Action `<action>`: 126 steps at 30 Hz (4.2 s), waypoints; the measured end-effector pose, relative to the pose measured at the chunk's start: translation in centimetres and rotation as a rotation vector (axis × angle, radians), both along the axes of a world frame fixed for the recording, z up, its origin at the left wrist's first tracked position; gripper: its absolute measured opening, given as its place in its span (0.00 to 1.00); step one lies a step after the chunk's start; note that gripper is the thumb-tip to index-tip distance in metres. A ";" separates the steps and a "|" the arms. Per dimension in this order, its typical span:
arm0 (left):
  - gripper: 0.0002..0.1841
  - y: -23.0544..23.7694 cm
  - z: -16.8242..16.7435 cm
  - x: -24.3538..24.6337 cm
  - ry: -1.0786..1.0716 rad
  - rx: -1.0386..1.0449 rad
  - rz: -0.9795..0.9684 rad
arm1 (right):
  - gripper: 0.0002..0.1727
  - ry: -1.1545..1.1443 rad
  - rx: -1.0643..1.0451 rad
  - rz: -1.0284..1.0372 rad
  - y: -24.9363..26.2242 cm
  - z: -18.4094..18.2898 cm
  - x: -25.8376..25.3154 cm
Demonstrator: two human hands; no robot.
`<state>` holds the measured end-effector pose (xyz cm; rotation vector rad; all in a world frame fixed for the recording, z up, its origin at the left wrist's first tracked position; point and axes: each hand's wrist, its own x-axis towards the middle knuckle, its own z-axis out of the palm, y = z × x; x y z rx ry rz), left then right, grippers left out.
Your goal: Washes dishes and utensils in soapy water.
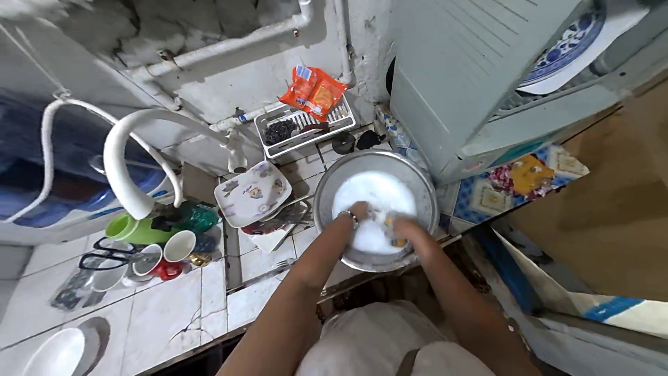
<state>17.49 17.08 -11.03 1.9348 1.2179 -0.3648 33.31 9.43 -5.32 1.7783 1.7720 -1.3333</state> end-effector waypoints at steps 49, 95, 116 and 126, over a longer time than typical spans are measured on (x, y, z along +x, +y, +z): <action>0.18 -8.8 9.4 -5.8 -0.954 -0.210 0.800 | 0.30 1.220 0.473 -0.837 0.6 1.7 -7.7; 0.05 -12.2 9.0 -10.2 -1.166 0.304 1.138 | 0.23 0.446 0.406 0.188 -0.2 8.4 -10.7; 0.09 -13.3 10.0 -22.4 -1.334 0.217 1.530 | 0.20 0.205 0.170 -0.019 -2.5 10.0 -16.7; 0.17 -19.6 14.3 -46.9 -0.106 1.248 1.078 | 0.22 0.156 0.421 -0.550 -4.6 3.7 -9.1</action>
